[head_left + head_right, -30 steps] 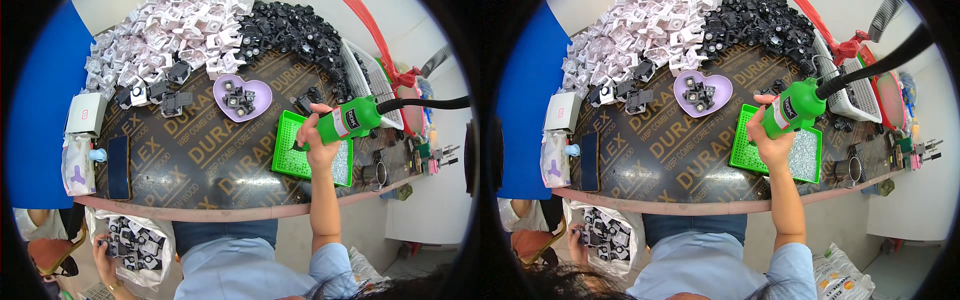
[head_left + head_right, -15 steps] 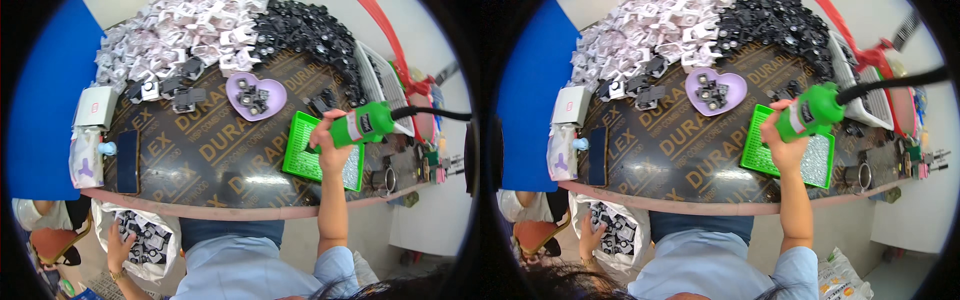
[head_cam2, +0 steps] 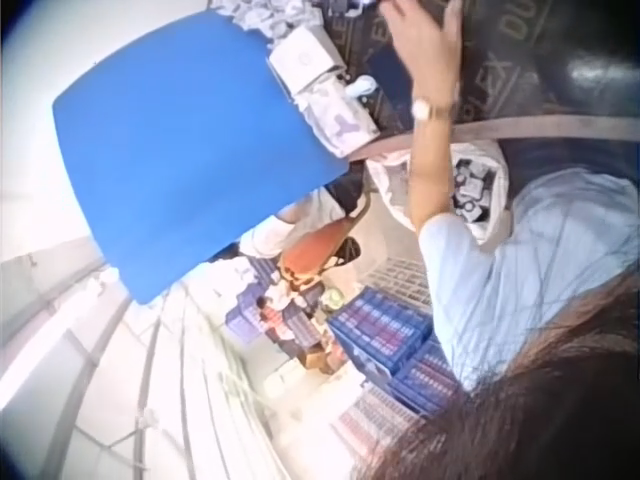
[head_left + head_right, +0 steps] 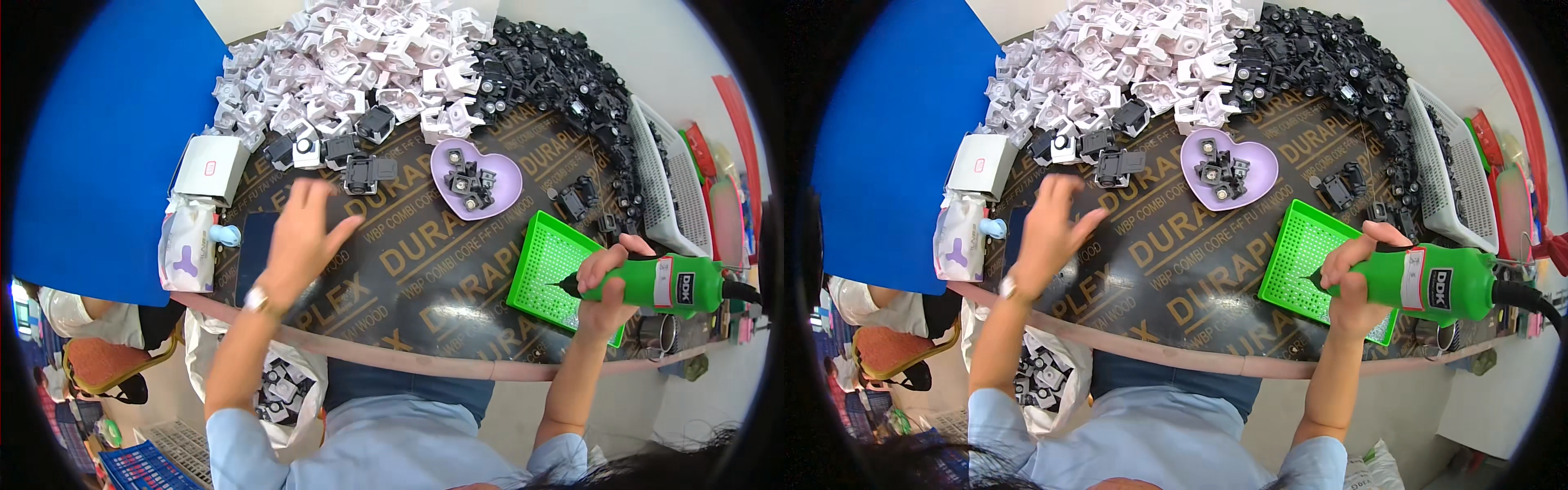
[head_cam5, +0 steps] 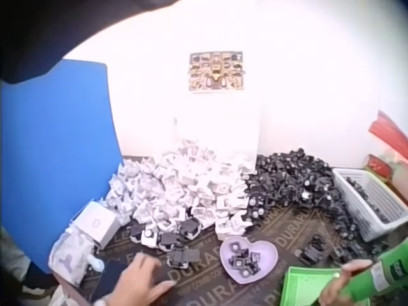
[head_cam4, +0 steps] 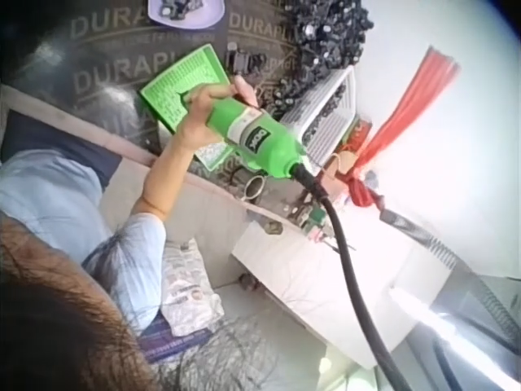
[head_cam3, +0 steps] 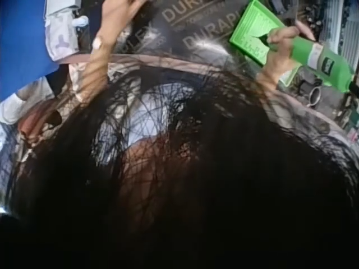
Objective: The person assembles small electronic components and plastic housing parts using an electric screwdriver to insert screws.
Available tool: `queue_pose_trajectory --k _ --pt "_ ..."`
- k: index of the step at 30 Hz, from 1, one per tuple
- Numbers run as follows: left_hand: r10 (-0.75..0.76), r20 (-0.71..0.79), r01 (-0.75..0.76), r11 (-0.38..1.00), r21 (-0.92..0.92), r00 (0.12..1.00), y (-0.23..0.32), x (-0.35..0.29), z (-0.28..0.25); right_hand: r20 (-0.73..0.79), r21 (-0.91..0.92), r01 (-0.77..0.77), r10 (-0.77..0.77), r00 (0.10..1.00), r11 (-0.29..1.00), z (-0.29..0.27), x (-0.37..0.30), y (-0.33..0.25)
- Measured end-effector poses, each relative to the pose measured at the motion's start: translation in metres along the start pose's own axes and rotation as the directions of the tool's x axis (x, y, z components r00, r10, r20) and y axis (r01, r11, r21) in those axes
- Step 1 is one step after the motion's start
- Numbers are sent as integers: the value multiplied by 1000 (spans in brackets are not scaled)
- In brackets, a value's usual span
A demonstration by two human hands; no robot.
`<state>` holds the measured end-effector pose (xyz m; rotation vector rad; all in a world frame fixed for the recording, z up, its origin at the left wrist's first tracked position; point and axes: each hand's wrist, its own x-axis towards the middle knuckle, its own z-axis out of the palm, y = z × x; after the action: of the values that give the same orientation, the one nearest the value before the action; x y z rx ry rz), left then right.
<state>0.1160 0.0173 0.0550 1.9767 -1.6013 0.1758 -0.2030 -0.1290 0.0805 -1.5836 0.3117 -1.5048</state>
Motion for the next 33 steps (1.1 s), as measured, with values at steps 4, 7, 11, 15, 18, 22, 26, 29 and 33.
queue_pose_trajectory --k 4,7,11,15,18,22,26,29,33 --pt "-27 -80 32 998 52 996 -9 28 61 36 -76 -5 8 999 997 2 -1 -5" --pt "-19 0 19 985 -169 1000 -6 28 67 22 -13 -5 5 1000 1000 2 -1 -9" --pt "135 103 -84 913 -398 986 15 1 53 23 130 -84 82 996 988 25 -1 -8" --pt "276 221 -63 746 -663 935 40 -19 62 95 237 -86 65 993 968 61 6 -2" --pt "282 248 -74 784 -617 927 53 -21 65 135 211 -115 87 987 971 88 12 3" --pt "322 121 -236 860 -453 939 57 -23 72 172 97 -89 71 983 991 100 14 11" --pt "309 83 -243 864 -441 947 58 -26 75 218 94 -84 62 974 992 106 15 23" --pt "311 68 -257 874 -411 948 59 -27 73 236 72 -88 69 969 993 107 13 27" --pt "310 69 -256 873 -415 948 56 -27 74 280 47 -87 71 957 995 109 13 32"
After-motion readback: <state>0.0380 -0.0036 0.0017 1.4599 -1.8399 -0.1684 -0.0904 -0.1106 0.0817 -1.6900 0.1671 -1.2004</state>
